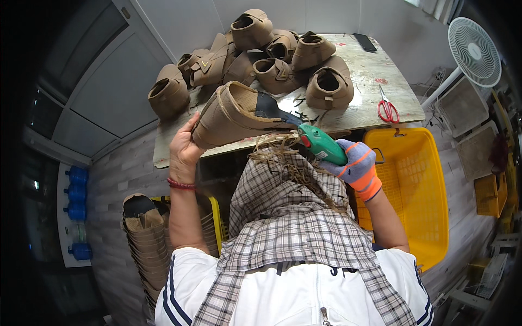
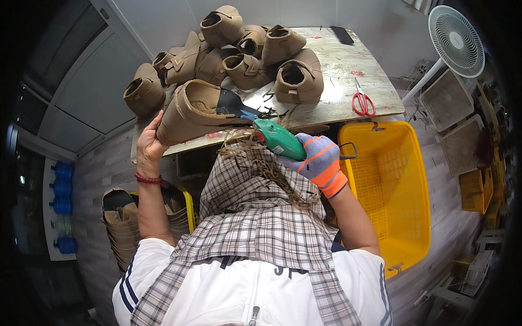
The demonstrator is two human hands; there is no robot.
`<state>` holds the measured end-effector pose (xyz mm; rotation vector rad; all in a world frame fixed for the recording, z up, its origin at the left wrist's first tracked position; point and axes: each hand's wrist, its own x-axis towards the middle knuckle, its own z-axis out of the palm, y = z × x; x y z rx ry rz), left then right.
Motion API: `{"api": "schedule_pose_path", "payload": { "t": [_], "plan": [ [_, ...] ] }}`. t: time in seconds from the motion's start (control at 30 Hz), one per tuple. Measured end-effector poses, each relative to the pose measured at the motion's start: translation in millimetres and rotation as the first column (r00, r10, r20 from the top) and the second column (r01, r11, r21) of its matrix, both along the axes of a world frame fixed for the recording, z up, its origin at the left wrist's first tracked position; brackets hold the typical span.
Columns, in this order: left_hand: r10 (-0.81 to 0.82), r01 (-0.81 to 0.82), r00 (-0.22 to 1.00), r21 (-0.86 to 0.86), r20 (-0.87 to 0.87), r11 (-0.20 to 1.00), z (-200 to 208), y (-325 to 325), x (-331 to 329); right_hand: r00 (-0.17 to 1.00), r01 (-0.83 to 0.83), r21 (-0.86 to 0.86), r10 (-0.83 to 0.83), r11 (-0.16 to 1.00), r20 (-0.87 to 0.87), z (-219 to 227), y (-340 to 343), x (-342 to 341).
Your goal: The person uses a rotary cutting tool to trim the edges of multiple brown shoe uppers on a work table. After trimming, the person uses scissors to cut the interior lining of one shoe upper. Trimmed pieces fall onto the table and into a yellow bin.
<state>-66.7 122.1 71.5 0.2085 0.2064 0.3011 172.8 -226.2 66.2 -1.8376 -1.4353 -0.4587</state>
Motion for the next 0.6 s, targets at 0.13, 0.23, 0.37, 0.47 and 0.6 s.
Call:
{"api": "schedule_pose_path", "payload": {
  "t": [0.13,0.23,0.37,0.47,0.6],
  "plan": [
    [-0.010,0.010,1.000,-0.025,-0.003,1.000,0,-8,10,0.997,-0.032,-0.037,0.029,0.999,-0.067,3,-3,-2],
    [0.010,-0.011,0.998,-0.014,-0.061,1.000,-3,-8,16,0.997,-0.051,0.024,0.053,0.998,-0.064,1,-3,-3],
    [-0.006,0.006,0.997,-0.002,-0.082,1.000,-3,-10,19,0.994,-0.073,0.016,0.074,0.997,-0.086,7,-1,-6],
    [-0.002,0.003,0.997,0.003,-0.071,1.000,-7,-10,19,0.991,-0.087,-0.028,0.083,0.996,-0.103,8,1,-6],
    [-0.026,0.026,1.000,0.064,0.004,0.998,-8,-20,23,0.981,-0.115,-0.023,0.109,0.993,-0.159,6,9,-9]
  ]
}}
